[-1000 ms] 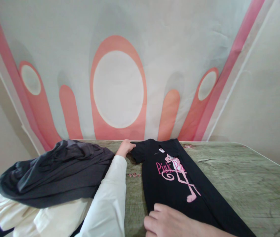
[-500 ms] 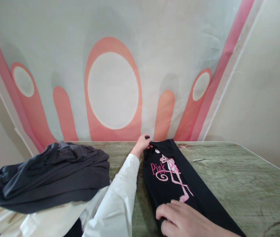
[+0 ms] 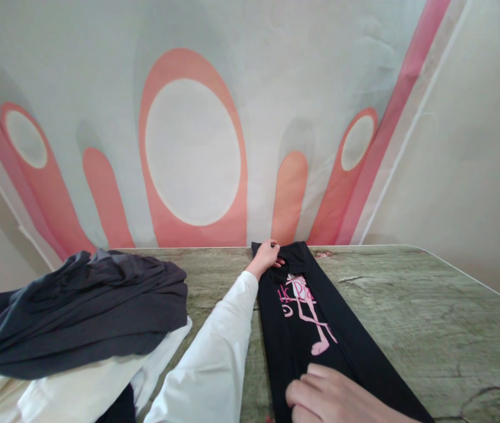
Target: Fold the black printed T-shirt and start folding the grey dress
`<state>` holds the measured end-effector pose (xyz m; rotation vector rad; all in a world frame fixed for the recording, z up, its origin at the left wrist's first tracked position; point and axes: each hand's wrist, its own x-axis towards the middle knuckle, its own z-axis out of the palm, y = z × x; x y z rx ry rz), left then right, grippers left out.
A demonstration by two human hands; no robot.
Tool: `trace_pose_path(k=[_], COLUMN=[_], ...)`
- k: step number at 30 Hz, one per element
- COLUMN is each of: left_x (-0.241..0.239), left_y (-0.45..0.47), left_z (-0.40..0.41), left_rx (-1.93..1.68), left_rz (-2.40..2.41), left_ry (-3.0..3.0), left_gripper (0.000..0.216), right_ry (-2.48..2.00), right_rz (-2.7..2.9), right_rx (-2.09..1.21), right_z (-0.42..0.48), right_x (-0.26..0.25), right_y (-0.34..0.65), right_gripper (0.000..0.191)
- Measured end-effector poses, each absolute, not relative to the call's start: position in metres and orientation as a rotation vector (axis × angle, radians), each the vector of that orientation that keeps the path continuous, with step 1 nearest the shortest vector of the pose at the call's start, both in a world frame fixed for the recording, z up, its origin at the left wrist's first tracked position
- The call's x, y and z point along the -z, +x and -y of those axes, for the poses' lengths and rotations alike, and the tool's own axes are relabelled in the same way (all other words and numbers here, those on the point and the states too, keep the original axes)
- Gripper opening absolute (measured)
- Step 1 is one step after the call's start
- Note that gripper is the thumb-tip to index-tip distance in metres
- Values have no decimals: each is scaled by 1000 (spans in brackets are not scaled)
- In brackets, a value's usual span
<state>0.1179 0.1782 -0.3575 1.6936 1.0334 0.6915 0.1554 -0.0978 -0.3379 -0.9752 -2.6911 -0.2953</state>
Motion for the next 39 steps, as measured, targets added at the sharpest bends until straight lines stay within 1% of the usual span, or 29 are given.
trace_pose_path(k=[4,8,12,16,24,27,30,32,36,39], left_x=[360,360,365,373,382,387,393,395,396,394], left_y=[119,110,89,71,64,65,67,67,67,67], left_z=[-182,-193,-202,-205,-198,-196,-196,-196,-197,-195], left_rx=[-734,-917,-1078,-1109,-926,-821,-679,-591,-480,-466], left_rz=[-1018,-1099,-1238,-1383,-1509,-1489,-1456,-1440,-1469,-1524], left_ry=[1780,1923,2052,2135,2324,2428,2523,2563,2578,2586], left_gripper=[35,29,38,37,33,35,38,42,50,52], right_ry=[-977,-979,-975,-989,-1063,-1148,-1345,-1394,-1178,-954], right_rz=[2697,2706,2725,2760,2821,2789,2621,2541,2698,2862], right_rx=[279,265,249,208,-2,-183,-389,-482,-559,-506], right_z=[97,96,96,99,102,102,102,102,102,106], right_x=[346,352,348,342,348,346,348,355,368,354], right_y=[155,153,153,153,152,150,147,147,151,155], right_gripper=[30,29,26,22,23,20,18,19,21,27])
